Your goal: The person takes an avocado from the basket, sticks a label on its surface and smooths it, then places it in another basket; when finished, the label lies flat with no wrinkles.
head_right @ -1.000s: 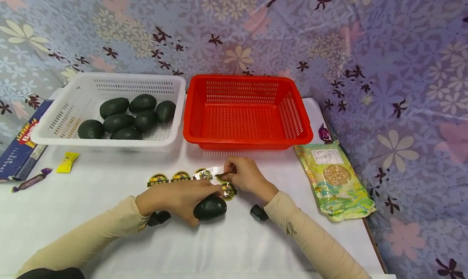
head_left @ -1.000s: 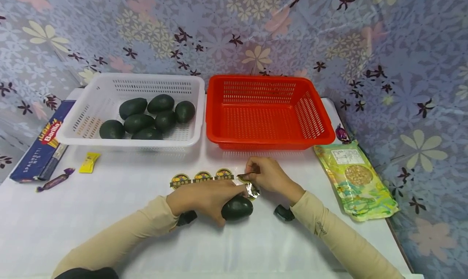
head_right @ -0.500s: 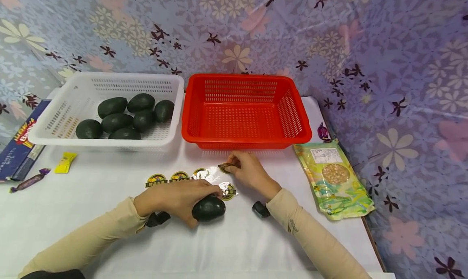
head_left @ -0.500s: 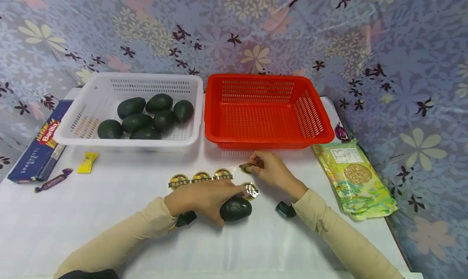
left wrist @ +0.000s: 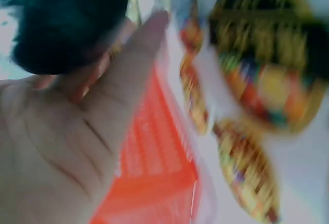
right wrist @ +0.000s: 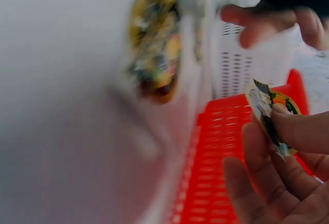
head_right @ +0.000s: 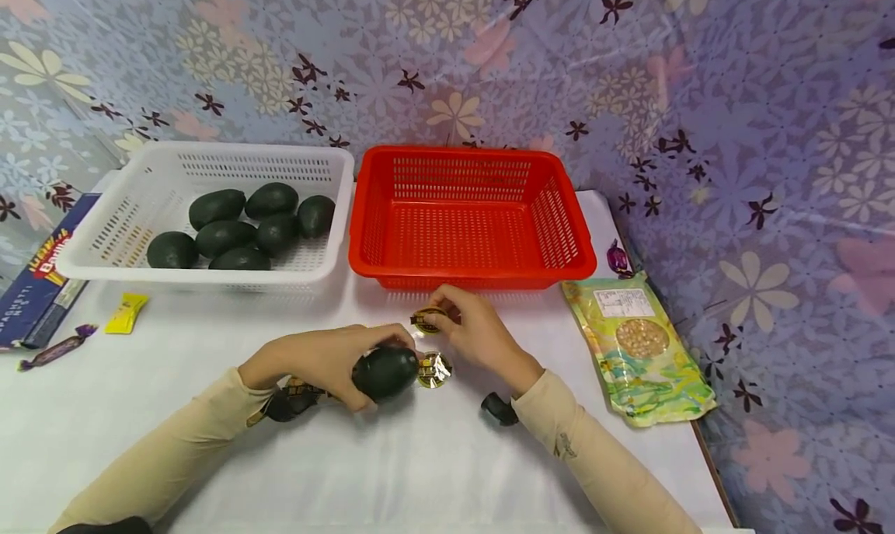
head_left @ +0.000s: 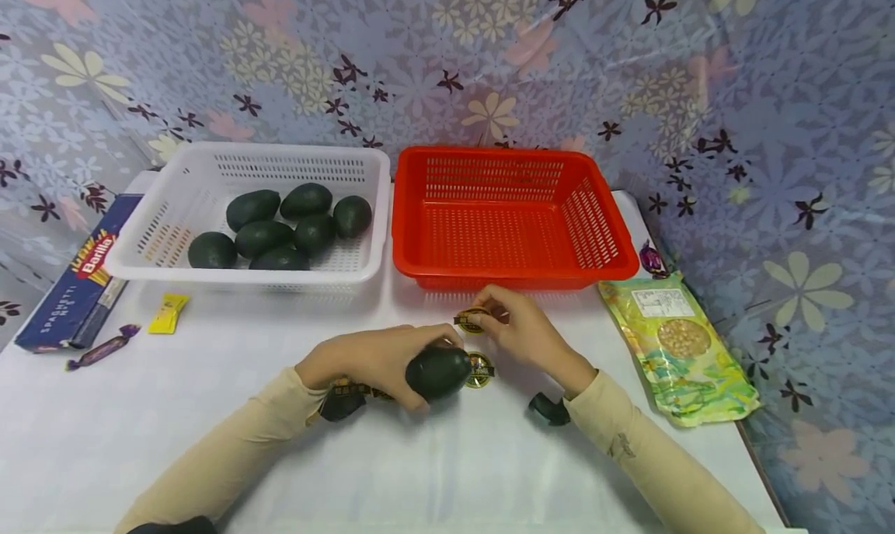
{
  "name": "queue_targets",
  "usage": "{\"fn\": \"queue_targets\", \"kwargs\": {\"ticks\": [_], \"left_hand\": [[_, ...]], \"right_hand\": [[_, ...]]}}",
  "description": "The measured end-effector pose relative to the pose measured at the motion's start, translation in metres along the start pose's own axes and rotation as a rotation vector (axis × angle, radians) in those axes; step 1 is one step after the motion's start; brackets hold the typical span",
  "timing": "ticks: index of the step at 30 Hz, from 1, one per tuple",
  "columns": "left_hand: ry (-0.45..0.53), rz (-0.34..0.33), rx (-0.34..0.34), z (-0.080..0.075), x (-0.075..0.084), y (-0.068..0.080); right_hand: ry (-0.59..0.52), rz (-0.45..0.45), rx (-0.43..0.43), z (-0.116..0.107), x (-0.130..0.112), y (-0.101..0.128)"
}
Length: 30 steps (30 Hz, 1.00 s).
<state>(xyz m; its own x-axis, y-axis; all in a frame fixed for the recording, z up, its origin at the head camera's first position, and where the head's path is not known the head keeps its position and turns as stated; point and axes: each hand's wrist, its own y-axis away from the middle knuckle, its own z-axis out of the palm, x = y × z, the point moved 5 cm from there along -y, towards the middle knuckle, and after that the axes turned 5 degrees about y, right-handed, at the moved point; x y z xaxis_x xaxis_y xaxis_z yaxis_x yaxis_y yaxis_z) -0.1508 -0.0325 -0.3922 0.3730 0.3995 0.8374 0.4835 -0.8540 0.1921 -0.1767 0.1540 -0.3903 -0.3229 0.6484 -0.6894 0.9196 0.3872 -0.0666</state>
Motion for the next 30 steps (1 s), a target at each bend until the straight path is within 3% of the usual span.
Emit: {"fn": "queue_targets", "kwargs": {"ticks": [3,7,11,14,17,21,30], "left_hand": [[0.179,0.049,0.069,-0.019,0.002,0.007],[0.343,0.096,0.22,-0.044,0.005,0.016],[0.481,0.076,0.383,-0.059,0.003,0.019],[0.54,0.022,0.462,-0.062,-0.001,0.018],[0.561,0.003,0.499,-0.06,-0.003,0.014],[0.544,0.035,0.51,-0.056,-0.002,0.009],[0.524,0.069,0.522,-0.05,0.011,0.005]], "right_hand": [[-0.036,-0.022,0.05,-0.009,-0.012,0.002],[-0.112,-0.031,0.169,-0.024,-0.028,0.004],[-0.253,-0.053,0.294,-0.035,-0.042,0.007],[-0.346,-0.089,0.334,-0.036,-0.053,0.008],[-0.384,-0.117,0.345,-0.034,-0.063,0.007],[-0.396,-0.146,0.344,-0.032,-0.073,0.004],[-0.395,-0.187,0.329,-0.029,-0.09,0.0]]}}
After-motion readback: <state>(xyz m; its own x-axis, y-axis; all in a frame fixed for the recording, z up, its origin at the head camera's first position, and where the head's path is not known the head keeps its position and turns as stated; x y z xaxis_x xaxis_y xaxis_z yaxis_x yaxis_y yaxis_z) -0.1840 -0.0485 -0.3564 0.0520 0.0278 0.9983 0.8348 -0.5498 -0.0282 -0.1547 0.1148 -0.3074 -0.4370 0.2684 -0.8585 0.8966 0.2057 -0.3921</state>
